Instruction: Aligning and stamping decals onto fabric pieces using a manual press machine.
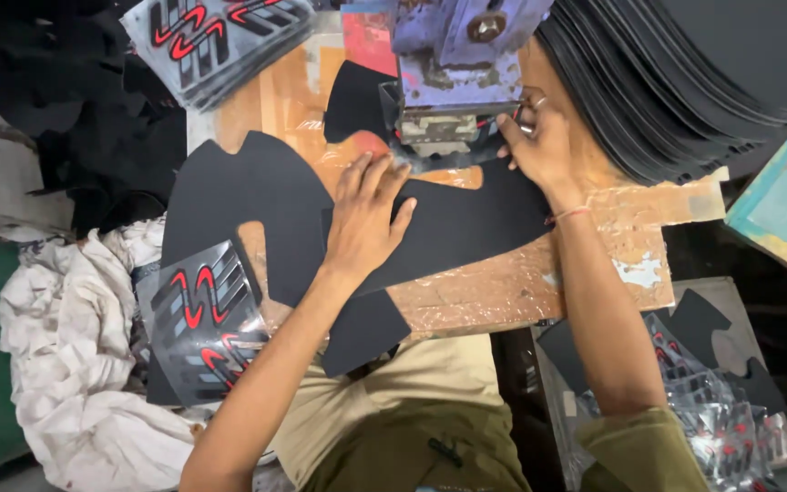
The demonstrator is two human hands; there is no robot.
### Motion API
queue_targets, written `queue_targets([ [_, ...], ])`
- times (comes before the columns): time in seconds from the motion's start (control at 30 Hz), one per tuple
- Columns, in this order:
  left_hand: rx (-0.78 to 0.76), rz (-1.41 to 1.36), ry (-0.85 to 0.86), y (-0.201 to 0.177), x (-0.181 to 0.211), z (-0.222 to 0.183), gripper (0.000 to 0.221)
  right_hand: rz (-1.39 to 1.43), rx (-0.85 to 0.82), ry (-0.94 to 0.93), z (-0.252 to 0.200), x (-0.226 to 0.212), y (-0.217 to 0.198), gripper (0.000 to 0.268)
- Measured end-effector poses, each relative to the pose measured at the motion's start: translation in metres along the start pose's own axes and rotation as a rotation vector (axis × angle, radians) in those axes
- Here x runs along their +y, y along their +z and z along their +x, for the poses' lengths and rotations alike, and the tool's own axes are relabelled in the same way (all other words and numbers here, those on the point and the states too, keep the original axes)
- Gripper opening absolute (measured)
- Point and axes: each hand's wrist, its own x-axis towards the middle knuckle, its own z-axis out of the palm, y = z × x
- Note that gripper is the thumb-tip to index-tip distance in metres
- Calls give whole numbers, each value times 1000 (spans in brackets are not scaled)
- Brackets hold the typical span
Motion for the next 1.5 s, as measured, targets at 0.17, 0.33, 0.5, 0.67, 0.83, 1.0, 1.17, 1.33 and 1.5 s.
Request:
queue_targets([
  [0.17, -16, -21, -22, -3, 2, 2, 46, 45, 37, -35, -5, -2, 2, 36],
  [0.33, -9, -38, -21, -1, 1, -1, 46, 57, -1, -26, -5, 3, -2, 35],
  [0.5, -11, -31, -8, -4, -1, 2, 45, 88, -65, -5, 0, -4, -8, 39],
  [0.67, -28, -63, -4, -3, 1, 4, 44, 68, -28, -20, -6, -4, -5, 35],
  [0.83, -34, -29, -1, -2, 1, 0, 45, 94, -21, -3, -5, 6, -3, 35],
  [1.0, -32, -29, -6, -2, 2, 1, 44, 95, -14, 0, -6, 3, -3, 35],
  [1.17, -40, -26, 7, -3, 2, 1, 44, 99, -6, 2, -7, 4, -3, 33],
  [1.33, -51, -28, 6, -4, 3, 4, 46, 110, 6, 0, -5, 6, -5, 36],
  [1.5, -67, -30, -17, -5, 4, 2, 47, 121, -7, -2, -6, 9, -1, 37],
])
